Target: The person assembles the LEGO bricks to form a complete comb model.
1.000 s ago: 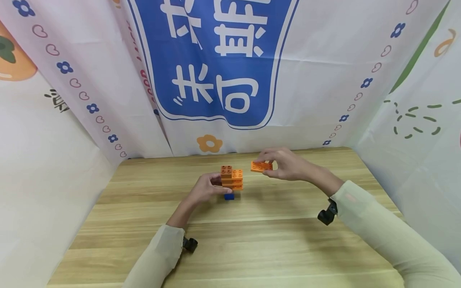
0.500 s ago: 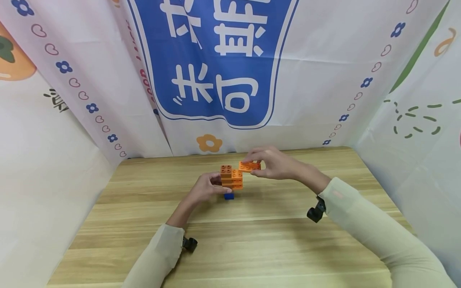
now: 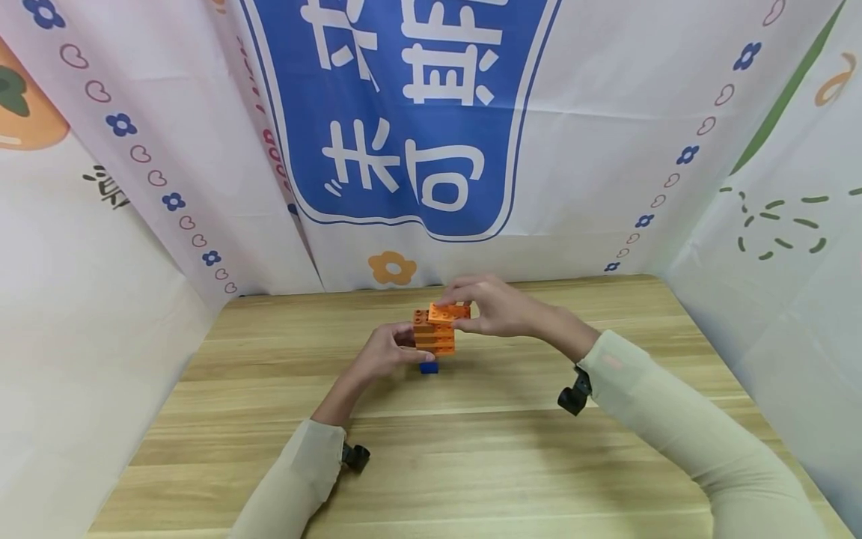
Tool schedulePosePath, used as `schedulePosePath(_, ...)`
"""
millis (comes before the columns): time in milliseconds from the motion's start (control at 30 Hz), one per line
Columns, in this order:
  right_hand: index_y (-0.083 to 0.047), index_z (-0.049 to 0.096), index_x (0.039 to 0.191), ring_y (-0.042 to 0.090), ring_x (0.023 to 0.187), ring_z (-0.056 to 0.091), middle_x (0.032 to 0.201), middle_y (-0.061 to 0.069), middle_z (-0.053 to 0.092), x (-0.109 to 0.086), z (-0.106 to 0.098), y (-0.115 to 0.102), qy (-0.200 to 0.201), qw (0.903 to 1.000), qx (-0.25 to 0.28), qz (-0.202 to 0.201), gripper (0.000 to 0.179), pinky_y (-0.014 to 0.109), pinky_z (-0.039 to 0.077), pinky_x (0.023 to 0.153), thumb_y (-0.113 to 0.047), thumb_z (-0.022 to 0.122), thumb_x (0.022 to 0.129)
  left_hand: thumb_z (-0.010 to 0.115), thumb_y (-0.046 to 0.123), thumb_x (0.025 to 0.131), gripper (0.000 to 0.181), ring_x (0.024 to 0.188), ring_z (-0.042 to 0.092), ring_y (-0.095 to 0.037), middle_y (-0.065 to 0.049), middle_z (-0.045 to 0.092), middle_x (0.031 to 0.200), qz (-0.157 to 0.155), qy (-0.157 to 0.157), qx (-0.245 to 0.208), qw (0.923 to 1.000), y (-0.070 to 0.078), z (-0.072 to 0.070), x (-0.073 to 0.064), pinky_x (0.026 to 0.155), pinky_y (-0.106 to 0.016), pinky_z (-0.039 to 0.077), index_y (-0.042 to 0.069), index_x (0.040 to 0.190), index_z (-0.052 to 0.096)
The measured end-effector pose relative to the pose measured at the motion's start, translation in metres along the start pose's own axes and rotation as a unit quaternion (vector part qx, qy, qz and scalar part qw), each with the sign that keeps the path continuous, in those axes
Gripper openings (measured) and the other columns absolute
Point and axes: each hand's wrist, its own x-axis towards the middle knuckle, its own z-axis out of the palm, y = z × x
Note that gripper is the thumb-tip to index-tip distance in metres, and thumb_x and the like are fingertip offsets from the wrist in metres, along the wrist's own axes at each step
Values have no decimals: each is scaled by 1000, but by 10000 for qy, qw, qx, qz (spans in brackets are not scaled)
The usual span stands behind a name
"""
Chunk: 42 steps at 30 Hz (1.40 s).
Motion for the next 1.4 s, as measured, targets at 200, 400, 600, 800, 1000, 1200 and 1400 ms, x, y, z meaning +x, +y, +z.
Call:
schedulePosePath(200, -2, 77, 122, 25, 104, 73, 120, 12, 75, 7, 4, -2, -24, 10000, -37, -17, 35, 38, 62, 88, -4, 84, 88, 92, 24, 85, 36, 93, 71, -16, -2, 78, 105, 45, -1, 4, 10000, 0, -1, -1, 88, -36, 58, 10, 115, 78)
schedulePosePath(400, -1, 77, 123, 27, 106, 72, 121, 13, 74, 14, 6, -4, -107, 9999, 22, 27, 35, 39, 62, 89, -3, 84, 88, 92, 24, 86, 35, 94, 71, -16, -1, 79, 106, 58, -24, -27, 10000, -1, -1, 0, 89, -37, 58, 11, 115, 78)
schedulePosePath(600, -1, 77, 122, 24, 104, 72, 120, 12, 75, 19, 8, -5, -208, 9998, 7, 45, 34, 37, 61, 89, -3, 84, 88, 92, 24, 86, 35, 95, 73, -16, -1, 79, 106, 72, -65, -56, 9999, 0, 0, -1, 92, -39, 58, 12, 115, 78)
schedulePosePath(800, -2, 77, 123, 26, 107, 72, 119, 11, 75, 23, 8, -6, -333, 9994, -61, 38, 34, 39, 61, 93, -3, 83, 89, 91, 23, 87, 34, 95, 73, -16, -1, 79, 106, 114, -70, -62, 9999, 1, 0, -1, 92, -38, 58, 12, 116, 78)
schedulePosePath(1000, -3, 78, 124, 23, 104, 71, 119, 10, 74, 26, 7, -6, -449, 9989, -35, 92, 35, 36, 61, 90, -4, 83, 90, 91, 22, 87, 34, 95, 74, -16, -1, 79, 106, 165, -58, -104, 9998, 0, 0, -1, 91, -38, 59, 11, 116, 78)
schedulePosePath(1200, -4, 79, 122, 20, 103, 71, 117, 8, 75, 27, 9, -7, -403, 9991, 73, 75, 31, 33, 61, 88, -8, 83, 92, 91, 22, 87, 33, 95, 74, -16, -2, 80, 107, 188, -65, -117, 9997, 0, -1, -2, 91, -39, 59, 11, 115, 78)
schedulePosePath(1400, -1, 79, 119, 23, 103, 73, 114, 10, 75, 28, 10, -11, -240, 9997, -27, 42, 27, 35, 61, 90, -8, 82, 93, 92, 23, 86, 35, 98, 74, -17, -3, 79, 108, 138, -44, -102, 9998, 0, 0, -1, 93, -41, 59, 10, 115, 78)
